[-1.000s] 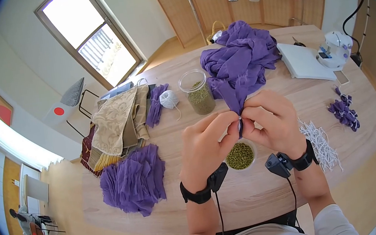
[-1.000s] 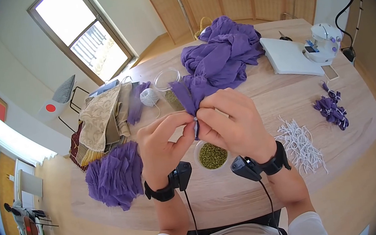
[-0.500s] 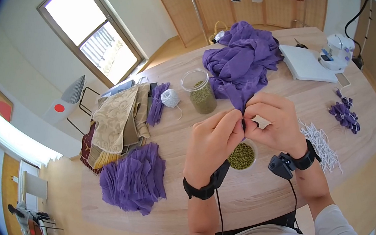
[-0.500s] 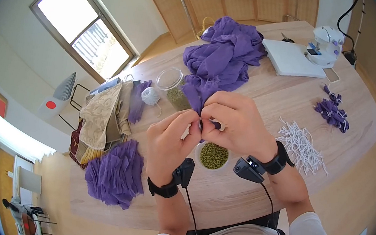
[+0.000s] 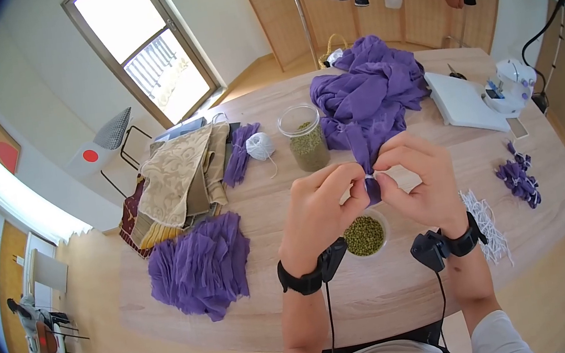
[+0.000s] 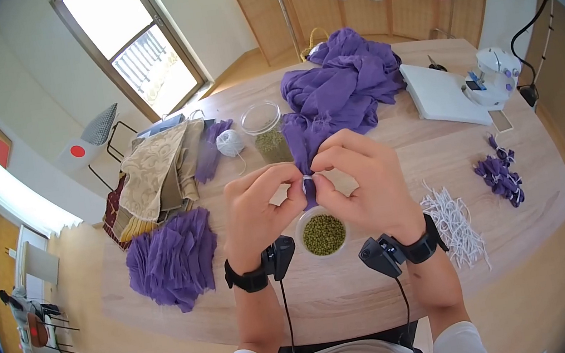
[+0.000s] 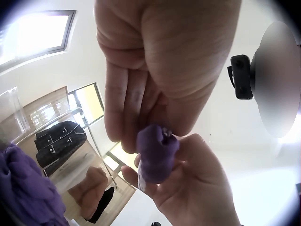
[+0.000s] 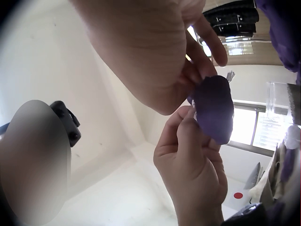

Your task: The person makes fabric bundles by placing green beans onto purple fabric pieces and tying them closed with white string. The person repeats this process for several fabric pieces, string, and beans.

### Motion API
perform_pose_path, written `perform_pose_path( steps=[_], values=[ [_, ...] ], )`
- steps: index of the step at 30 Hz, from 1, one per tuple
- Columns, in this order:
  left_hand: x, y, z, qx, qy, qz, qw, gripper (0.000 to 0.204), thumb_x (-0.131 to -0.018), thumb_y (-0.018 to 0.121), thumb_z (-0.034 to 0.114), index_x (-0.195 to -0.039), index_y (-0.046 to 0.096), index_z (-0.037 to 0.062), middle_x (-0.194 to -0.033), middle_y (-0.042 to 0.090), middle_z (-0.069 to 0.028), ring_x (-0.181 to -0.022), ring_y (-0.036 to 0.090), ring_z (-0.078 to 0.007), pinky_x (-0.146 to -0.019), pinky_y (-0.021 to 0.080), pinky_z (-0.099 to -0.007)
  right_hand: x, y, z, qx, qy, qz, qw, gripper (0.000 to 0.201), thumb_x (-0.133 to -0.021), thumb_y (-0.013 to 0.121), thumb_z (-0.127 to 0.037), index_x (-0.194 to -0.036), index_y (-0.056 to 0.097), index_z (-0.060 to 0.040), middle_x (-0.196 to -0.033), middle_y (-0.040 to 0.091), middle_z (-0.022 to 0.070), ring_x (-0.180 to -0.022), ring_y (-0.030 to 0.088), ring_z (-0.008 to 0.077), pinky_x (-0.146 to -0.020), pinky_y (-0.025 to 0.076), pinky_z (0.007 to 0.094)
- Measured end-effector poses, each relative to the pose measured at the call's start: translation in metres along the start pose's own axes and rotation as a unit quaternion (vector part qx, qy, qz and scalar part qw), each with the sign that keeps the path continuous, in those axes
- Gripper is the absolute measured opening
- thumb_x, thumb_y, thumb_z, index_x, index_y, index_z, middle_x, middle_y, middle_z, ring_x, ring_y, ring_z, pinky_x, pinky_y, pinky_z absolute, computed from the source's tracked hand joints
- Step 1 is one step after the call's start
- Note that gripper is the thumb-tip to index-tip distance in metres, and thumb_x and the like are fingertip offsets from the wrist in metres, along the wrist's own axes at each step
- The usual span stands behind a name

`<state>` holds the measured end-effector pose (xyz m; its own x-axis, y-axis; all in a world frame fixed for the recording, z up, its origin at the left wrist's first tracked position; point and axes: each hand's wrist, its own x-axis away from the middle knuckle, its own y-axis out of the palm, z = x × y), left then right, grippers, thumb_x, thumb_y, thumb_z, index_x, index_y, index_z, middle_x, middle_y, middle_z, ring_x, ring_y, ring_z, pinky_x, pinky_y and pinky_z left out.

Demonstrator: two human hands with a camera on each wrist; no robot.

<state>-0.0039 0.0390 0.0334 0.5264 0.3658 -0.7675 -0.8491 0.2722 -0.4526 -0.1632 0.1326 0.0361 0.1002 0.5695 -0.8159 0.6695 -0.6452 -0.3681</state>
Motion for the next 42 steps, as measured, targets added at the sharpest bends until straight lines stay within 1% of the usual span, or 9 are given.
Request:
perform_pose_path(
  steps=[8,11,14,17,20,29,32,38,42],
  values=[
    [-0.001,0.000,0.002,0.012,0.001,0.013,1.000,0.014,-0.073,0.072,-0.003,-0.085,0.067,0.0013,-0.078,0.070,-0.0102,-0.064,0.067,-0.0224,-0.060,0.053,-0.0282,0.001,0.006,-0.002,0.081,-0.088,0.002,0.993,0.025,-0.066,0.074,0.002,-0.088,0.063,-0.0034,-0.086,0.060,0.0091,-0.072,0.059,0.0270,-0.061,0.048,0.0353],
    [-0.002,-0.001,-0.002,0.042,0.016,0.005,0.999,0.016,-0.077,0.069,-0.004,-0.092,0.063,0.0003,-0.080,0.066,-0.0111,-0.068,0.066,-0.0261,-0.062,0.053,-0.0321,0.001,0.009,0.000,0.098,-0.093,0.013,0.991,0.026,-0.066,0.074,0.003,-0.087,0.061,-0.0021,-0.086,0.060,0.0096,-0.072,0.059,0.0282,-0.061,0.049,0.0363],
    [-0.004,0.000,-0.002,0.113,-0.015,-0.010,0.993,0.020,-0.078,0.067,-0.006,-0.098,0.065,-0.0018,-0.087,0.066,-0.0121,-0.076,0.068,-0.0237,-0.068,0.054,-0.0318,0.002,0.011,0.004,0.094,-0.090,0.025,0.991,0.026,-0.066,0.073,0.005,-0.087,0.060,-0.0014,-0.086,0.061,0.0103,-0.072,0.060,0.0289,-0.061,0.049,0.0366],
    [-0.003,-0.001,0.004,0.231,-0.114,-0.043,0.965,0.030,-0.080,0.062,-0.013,-0.108,0.066,-0.0059,-0.101,0.066,-0.0113,-0.092,0.066,-0.0157,-0.084,0.053,-0.0269,0.004,0.012,0.005,0.072,-0.079,0.030,0.994,0.027,-0.065,0.072,0.007,-0.088,0.059,-0.0012,-0.087,0.061,0.0108,-0.072,0.060,0.0290,-0.061,0.050,0.0361],
    [-0.002,0.003,0.000,0.245,-0.123,-0.025,0.961,0.031,-0.079,0.064,-0.009,-0.110,0.067,-0.0029,-0.093,0.067,-0.0117,-0.083,0.069,-0.0191,-0.078,0.057,-0.0293,0.004,0.013,0.004,0.053,-0.081,0.036,0.995,0.028,-0.065,0.071,0.008,-0.089,0.059,-0.0011,-0.088,0.062,0.0112,-0.071,0.061,0.0288,-0.060,0.050,0.0350],
    [0.005,-0.004,-0.008,0.284,-0.201,-0.002,0.938,0.030,-0.083,0.062,-0.015,-0.112,0.066,-0.0089,-0.099,0.069,-0.0108,-0.091,0.067,-0.0142,-0.083,0.056,-0.0271,0.002,0.016,0.004,0.041,-0.113,0.008,0.993,0.028,-0.065,0.070,0.008,-0.089,0.060,-0.0010,-0.092,0.064,0.0113,-0.076,0.063,0.0288,-0.063,0.051,0.0344],
    [0.002,-0.003,-0.006,0.272,-0.176,0.041,0.945,0.022,-0.082,0.064,-0.008,-0.102,0.071,-0.0058,-0.089,0.071,-0.0100,-0.083,0.071,-0.0139,-0.077,0.058,-0.0263,0.002,0.015,0.002,0.028,-0.104,0.021,0.994,0.028,-0.066,0.071,0.007,-0.091,0.063,-0.0018,-0.092,0.063,0.0112,-0.077,0.062,0.0290,-0.065,0.051,0.0351],
    [0.001,-0.004,-0.005,0.196,-0.125,0.029,0.972,0.021,-0.080,0.067,-0.006,-0.101,0.072,-0.0051,-0.086,0.071,-0.0115,-0.080,0.073,-0.0174,-0.072,0.056,-0.0258,0.000,0.014,0.002,0.066,-0.129,0.039,0.989,0.027,-0.066,0.074,0.005,-0.090,0.066,-0.0030,-0.087,0.062,0.0086,-0.074,0.060,0.0278,-0.062,0.048,0.0354],
    [0.002,-0.004,-0.003,0.184,-0.131,0.033,0.974,0.021,-0.081,0.066,-0.008,-0.100,0.072,-0.0058,-0.088,0.071,-0.0113,-0.082,0.072,-0.0163,-0.073,0.057,-0.0257,-0.001,0.016,0.003,0.096,-0.152,0.039,0.983,0.027,-0.064,0.074,0.005,-0.088,0.065,-0.0024,-0.085,0.061,0.0076,-0.072,0.059,0.0274,-0.061,0.047,0.0362]
  ],
)
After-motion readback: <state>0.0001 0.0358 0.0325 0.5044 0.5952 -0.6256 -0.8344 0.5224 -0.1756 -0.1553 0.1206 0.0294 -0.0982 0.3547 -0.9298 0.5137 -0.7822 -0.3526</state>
